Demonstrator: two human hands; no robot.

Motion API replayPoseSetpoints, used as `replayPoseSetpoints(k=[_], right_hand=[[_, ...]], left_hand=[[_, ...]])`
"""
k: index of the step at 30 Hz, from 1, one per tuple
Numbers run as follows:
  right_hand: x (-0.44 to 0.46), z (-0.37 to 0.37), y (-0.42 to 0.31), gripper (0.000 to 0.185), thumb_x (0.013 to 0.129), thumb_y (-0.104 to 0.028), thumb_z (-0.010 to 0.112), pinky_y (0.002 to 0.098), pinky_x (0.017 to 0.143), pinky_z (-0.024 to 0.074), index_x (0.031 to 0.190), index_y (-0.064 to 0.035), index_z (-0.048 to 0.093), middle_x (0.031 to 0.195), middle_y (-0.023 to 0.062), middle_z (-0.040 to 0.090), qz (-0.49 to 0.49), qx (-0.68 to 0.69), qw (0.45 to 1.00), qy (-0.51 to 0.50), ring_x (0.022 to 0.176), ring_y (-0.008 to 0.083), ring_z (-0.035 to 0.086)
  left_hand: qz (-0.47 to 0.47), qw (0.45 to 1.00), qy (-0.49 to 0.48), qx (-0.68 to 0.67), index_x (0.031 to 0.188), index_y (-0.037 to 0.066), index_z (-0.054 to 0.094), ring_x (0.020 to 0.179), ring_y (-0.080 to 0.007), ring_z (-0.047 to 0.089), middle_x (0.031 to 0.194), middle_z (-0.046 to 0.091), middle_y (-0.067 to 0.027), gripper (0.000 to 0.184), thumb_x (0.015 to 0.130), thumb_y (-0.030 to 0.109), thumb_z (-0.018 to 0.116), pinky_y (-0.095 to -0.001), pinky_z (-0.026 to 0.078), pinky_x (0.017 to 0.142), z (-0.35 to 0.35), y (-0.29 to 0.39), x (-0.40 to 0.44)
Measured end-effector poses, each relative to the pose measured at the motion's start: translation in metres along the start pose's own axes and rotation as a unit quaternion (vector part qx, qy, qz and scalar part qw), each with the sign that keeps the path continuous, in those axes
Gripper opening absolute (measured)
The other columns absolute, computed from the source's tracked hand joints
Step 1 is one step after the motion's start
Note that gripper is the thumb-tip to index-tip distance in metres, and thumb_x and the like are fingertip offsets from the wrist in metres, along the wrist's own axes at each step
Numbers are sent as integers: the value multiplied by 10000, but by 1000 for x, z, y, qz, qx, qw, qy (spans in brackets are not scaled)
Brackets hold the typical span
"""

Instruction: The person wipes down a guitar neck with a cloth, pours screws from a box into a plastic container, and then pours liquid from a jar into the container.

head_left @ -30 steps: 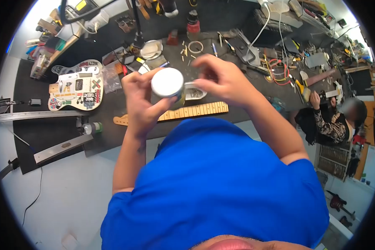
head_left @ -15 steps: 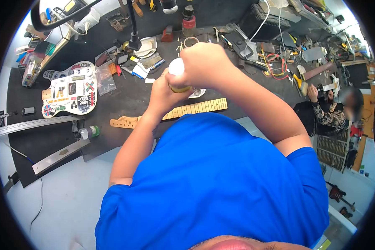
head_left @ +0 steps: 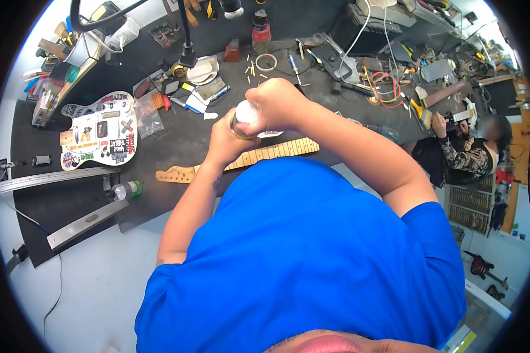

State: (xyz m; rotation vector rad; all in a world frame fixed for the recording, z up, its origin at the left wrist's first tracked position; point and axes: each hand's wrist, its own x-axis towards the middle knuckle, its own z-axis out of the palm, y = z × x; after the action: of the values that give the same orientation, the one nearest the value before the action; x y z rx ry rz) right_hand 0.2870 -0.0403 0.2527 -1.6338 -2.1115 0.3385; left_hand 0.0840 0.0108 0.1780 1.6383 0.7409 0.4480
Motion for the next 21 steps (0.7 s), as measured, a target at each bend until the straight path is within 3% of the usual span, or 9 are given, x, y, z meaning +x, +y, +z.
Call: replayPoseSetpoints(k=[2,5,6,9,10,13,15,17,21], right_hand=[[-1,1,3,531,684,-520,847,481,670,567,786,-26,681,713,162,672,-56,16,998,-9,689,382,704],[-2,-9,-2,516,689,-505,845,486,662,563,778,-31,663,704,150,658,-93,-8,994,-56,678,381,694],[0,-17,-6,489,706,-462,851,487,702,573,849,-28,676,786,153,690,-76,-27,990,-116,748,380,707],[1,-31,-1,483,733,-396,857,490,772,578,995,-25,694,924,157,715,-138,1,986,-90,877,379,719],[-1,-42,-1,525,763,-333,854,476,846,584,1169,-40,699,1069,165,724,-122,16,988,-96,989,370,719],[-11,-45,17,578,773,-301,856,432,880,584,1273,-58,699,1087,164,722,-92,104,990,14,973,332,716],[-26,-45,27,574,839,-254,847,337,846,551,1360,-80,679,1041,61,699,11,204,979,16,925,161,655],[-43,-32,45,561,883,-231,836,287,819,519,1393,-79,659,1021,-2,656,80,293,952,35,923,89,602],[-79,16,72,553,935,-248,794,247,800,477,1436,-77,633,1026,-29,619,180,475,855,102,899,68,556]], left_hand=[[-25,996,-45,-77,1295,37,675,1077,-170,722,1167,762,-55,675,672,60,935,-373,575,976,0,-11,-1],[-40,994,-60,-85,1327,38,660,1115,-167,711,1212,751,-56,703,682,68,937,-371,569,996,4,-10,-9],[-46,993,-63,-86,1329,41,661,1132,-174,705,1223,747,-65,703,684,77,937,-376,565,998,5,-6,-11],[-5,997,-39,-63,1334,44,659,1129,-191,708,1211,748,-75,711,679,80,934,-378,562,993,5,-11,-10],[8,999,-27,-33,1326,44,663,1129,-205,713,1205,751,-82,704,675,81,929,-379,561,994,4,-14,-9],[36,998,8,54,1297,44,677,1130,-249,728,1192,758,-104,680,661,84,915,-385,561,994,-7,-21,-8],[43,993,27,105,1272,42,688,1132,-282,735,1187,761,-118,659,651,88,905,-390,563,995,-12,-25,-9],[32,981,30,189,1240,41,697,1125,-342,730,1193,757,-148,614,652,80,870,-414,568,988,-17,-23,-8],[32,967,24,252,1227,47,696,1133,-366,718,1195,754,-160,580,663,61,833,-435,568,985,-22,-40,-1]])
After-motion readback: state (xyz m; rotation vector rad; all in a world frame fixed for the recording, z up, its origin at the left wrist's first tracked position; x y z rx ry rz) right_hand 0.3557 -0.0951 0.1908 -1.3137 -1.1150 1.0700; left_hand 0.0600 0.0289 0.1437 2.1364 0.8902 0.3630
